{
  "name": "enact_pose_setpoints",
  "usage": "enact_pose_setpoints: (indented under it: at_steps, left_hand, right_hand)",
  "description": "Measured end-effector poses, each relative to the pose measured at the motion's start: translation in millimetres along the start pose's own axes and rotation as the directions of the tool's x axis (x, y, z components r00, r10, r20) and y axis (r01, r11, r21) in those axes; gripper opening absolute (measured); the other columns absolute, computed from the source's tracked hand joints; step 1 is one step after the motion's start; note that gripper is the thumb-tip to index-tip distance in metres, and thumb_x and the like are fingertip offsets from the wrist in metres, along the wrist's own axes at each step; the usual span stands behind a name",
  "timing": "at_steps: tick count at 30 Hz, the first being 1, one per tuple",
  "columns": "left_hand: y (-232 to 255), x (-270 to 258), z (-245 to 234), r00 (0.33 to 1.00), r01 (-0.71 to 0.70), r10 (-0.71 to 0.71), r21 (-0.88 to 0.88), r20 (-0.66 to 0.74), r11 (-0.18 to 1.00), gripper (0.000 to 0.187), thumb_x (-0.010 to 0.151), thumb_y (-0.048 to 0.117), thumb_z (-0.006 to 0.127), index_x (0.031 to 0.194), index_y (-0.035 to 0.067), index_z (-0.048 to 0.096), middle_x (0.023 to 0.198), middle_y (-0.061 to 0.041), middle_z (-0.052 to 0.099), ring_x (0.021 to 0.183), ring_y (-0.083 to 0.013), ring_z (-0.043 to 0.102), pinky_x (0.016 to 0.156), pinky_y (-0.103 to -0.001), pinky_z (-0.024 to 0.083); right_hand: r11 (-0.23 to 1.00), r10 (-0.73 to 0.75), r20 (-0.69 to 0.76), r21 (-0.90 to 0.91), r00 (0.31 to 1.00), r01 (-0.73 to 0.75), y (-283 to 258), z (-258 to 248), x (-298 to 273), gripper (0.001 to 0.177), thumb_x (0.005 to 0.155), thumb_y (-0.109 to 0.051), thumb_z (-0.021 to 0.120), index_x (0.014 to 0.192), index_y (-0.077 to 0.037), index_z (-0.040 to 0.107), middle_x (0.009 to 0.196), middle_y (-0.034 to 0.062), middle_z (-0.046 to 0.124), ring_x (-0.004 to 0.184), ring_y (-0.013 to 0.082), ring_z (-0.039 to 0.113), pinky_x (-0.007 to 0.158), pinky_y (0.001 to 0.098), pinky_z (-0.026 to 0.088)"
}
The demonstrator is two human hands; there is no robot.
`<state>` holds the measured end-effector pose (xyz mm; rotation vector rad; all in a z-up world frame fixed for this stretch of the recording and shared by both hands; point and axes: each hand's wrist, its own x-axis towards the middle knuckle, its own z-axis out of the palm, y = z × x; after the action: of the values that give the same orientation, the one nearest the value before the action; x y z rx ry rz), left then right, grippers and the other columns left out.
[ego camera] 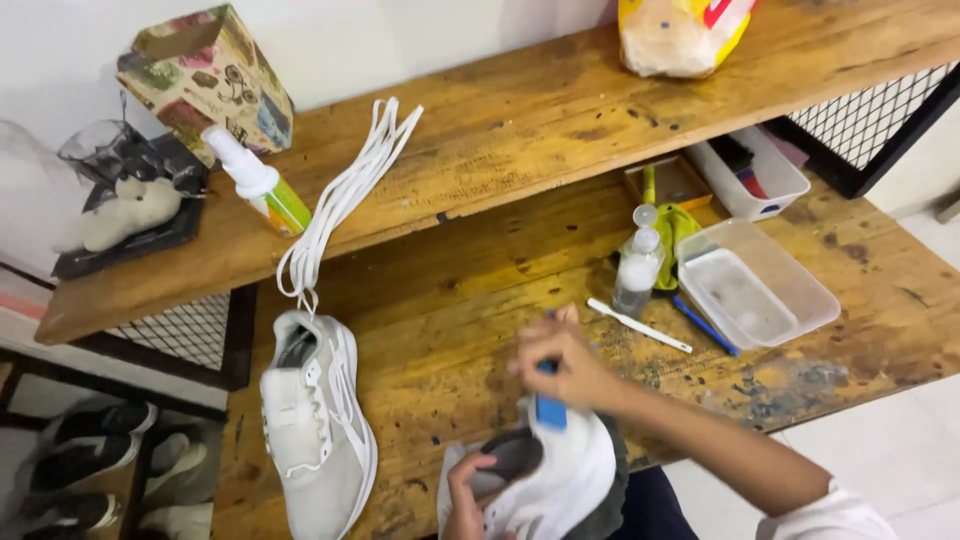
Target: The person is cleaning the interior of a white sneaker using a small brush and a cloth at a wooden workbench.
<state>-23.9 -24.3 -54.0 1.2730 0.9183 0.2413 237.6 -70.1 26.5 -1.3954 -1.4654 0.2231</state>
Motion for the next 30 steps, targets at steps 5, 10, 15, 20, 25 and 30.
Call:
enact_pose_setpoints:
  at_steps: [5, 10, 15, 20, 25, 30]
  left_hand:
    - [-67.4, 43.2, -8.7, 0.986, -0.159, 0.158, -0.037, -0.049, 0.987, 0.049, 0.081, 0.009, 0.057, 0.127, 0.025, 0.059, 0.151, 0.006, 0.053, 0.097, -0.0282, 0.083, 0.087, -0.025, 0.058]
    - [42.4, -25.0, -0.5, 0.923, -0.347, 0.338, 0.019, 0.186, 0.938, 0.067, 0.076, 0.027, 0.066, 0.137, 0.016, 0.040, 0.136, -0.016, 0.061, 0.100, -0.0245, 0.080, 0.090, -0.027, 0.057]
    - [50.6, -27.7, 3.9, 0.964, -0.223, 0.218, 0.016, 0.153, 0.975, 0.069, 0.069, 0.001, 0.051, 0.136, 0.019, 0.044, 0.137, -0.014, 0.066, 0.107, -0.0223, 0.080, 0.096, -0.023, 0.052]
    - [75.9, -44.6, 5.0, 0.983, -0.103, 0.100, 0.012, 0.153, 0.995, 0.061, 0.079, 0.000, 0.057, 0.135, 0.021, 0.043, 0.142, -0.013, 0.057, 0.107, -0.0253, 0.077, 0.099, -0.031, 0.052]
    - [77.7, -45.1, 9.2, 0.985, -0.118, 0.111, 0.047, 0.134, 0.992, 0.061, 0.079, -0.003, 0.057, 0.133, 0.021, 0.044, 0.134, -0.016, 0.065, 0.098, -0.0224, 0.080, 0.093, -0.028, 0.055]
    - [87.7, -52.6, 8.1, 0.991, -0.024, 0.021, 0.024, 0.132, 0.999, 0.056, 0.083, -0.006, 0.059, 0.131, 0.020, 0.045, 0.143, -0.011, 0.054, 0.098, -0.0280, 0.079, 0.088, -0.032, 0.058]
  right_hand:
    - [0.989, 0.012, -0.131, -0.143, 0.991, -0.031, 7.1, 0.1, -11.0, 0.039, 0.095, -0.025, 0.056, 0.057, -0.021, 0.051, 0.062, -0.0060, 0.047, 0.074, 0.0115, 0.049, 0.090, 0.0338, 0.021]
    - [0.897, -0.284, -0.102, -0.379, 0.953, 0.227, -49.7, -19.3, -5.8, 0.031, 0.091, -0.017, 0.053, 0.060, -0.020, 0.051, 0.066, -0.0035, 0.039, 0.066, 0.0168, 0.039, 0.078, 0.0379, 0.020]
    - [0.875, -0.114, -0.228, -0.483, 0.967, -0.011, -52.6, -11.7, -19.0, 0.033, 0.095, -0.023, 0.051, 0.062, -0.021, 0.056, 0.066, -0.0038, 0.039, 0.077, 0.0175, 0.043, 0.087, 0.0357, 0.026]
    - [0.828, -0.050, -0.268, -0.550, 0.962, -0.111, -40.8, -26.2, -28.9, 0.035, 0.097, -0.020, 0.048, 0.065, -0.019, 0.064, 0.070, -0.0022, 0.050, 0.083, 0.0189, 0.046, 0.091, 0.0379, 0.023]
    - [0.837, -0.116, -0.169, -0.547, 0.979, 0.004, -56.0, -2.7, -50.3, 0.025, 0.087, -0.019, 0.051, 0.064, -0.024, 0.059, 0.068, -0.0058, 0.044, 0.074, 0.0192, 0.044, 0.080, 0.0426, 0.019]
    - [0.791, -0.022, -0.363, -0.576, 0.932, -0.206, -22.0, -17.5, -47.5, 0.036, 0.096, -0.027, 0.060, 0.061, -0.020, 0.057, 0.066, -0.0058, 0.048, 0.072, 0.0167, 0.044, 0.079, 0.0392, 0.018]
